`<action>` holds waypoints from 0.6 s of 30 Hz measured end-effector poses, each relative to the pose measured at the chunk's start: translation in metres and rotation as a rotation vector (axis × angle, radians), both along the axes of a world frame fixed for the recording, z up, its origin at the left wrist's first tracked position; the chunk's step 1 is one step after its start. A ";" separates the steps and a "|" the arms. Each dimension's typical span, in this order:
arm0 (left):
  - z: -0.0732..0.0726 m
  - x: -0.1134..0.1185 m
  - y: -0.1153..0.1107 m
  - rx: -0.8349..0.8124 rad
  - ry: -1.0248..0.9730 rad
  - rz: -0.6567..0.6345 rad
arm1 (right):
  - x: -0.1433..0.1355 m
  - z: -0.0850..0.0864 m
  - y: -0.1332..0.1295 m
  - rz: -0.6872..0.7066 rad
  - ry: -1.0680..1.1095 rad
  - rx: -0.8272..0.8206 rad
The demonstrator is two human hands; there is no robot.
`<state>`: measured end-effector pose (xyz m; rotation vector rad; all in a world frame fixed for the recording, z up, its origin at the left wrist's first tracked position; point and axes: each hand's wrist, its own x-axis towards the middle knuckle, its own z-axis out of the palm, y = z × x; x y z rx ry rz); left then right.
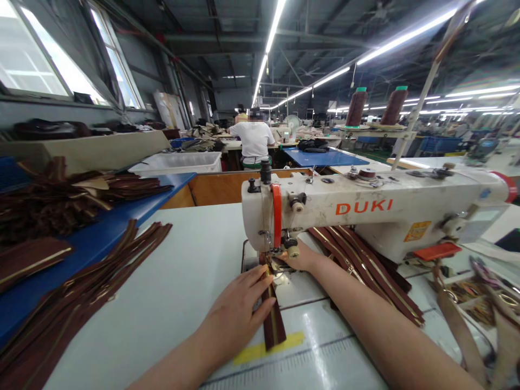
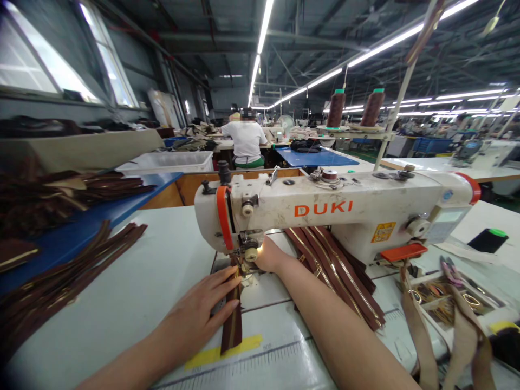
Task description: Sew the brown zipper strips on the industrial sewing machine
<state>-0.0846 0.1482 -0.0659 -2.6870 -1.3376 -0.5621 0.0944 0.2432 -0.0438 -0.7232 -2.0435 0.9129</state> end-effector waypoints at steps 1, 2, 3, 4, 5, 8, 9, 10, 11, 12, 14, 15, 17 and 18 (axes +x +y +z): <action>0.000 0.000 0.000 -0.004 0.002 0.002 | 0.000 0.000 0.000 0.022 0.015 -0.003; 0.000 0.000 0.001 -0.010 0.003 0.002 | 0.000 -0.001 0.001 0.028 0.026 -0.007; 0.000 0.000 0.001 -0.014 0.004 0.002 | 0.000 -0.001 0.001 0.016 0.030 -0.011; 0.000 0.000 0.001 -0.017 0.003 0.002 | 0.000 -0.002 0.001 -0.004 0.028 -0.015; 0.000 0.000 0.002 -0.020 0.002 0.001 | 0.000 -0.002 0.002 -0.026 0.021 -0.017; 0.000 -0.001 0.002 -0.023 -0.010 0.003 | 0.001 -0.004 0.003 -0.083 -0.004 -0.024; 0.000 -0.001 0.003 -0.023 -0.016 0.004 | 0.001 -0.005 0.004 -0.089 -0.009 -0.025; 0.000 -0.001 0.003 -0.023 -0.023 0.004 | 0.001 -0.005 0.004 -0.090 -0.013 -0.024; 0.000 -0.001 0.003 -0.024 -0.030 0.002 | 0.001 -0.006 0.005 -0.088 -0.015 -0.023; 0.000 -0.001 0.003 -0.025 -0.039 0.000 | 0.001 -0.006 0.005 -0.086 -0.017 -0.021; 0.000 0.000 0.004 -0.025 -0.055 -0.007 | 0.001 -0.006 0.005 -0.082 -0.018 -0.015; 0.000 0.000 0.004 -0.024 -0.060 -0.012 | 0.001 -0.005 0.005 -0.080 -0.019 -0.013; 0.001 0.000 0.003 -0.016 -0.063 -0.019 | 0.002 -0.005 0.004 -0.078 -0.021 -0.012; 0.001 0.000 0.003 -0.012 -0.061 -0.022 | 0.002 -0.004 0.004 -0.076 -0.023 -0.012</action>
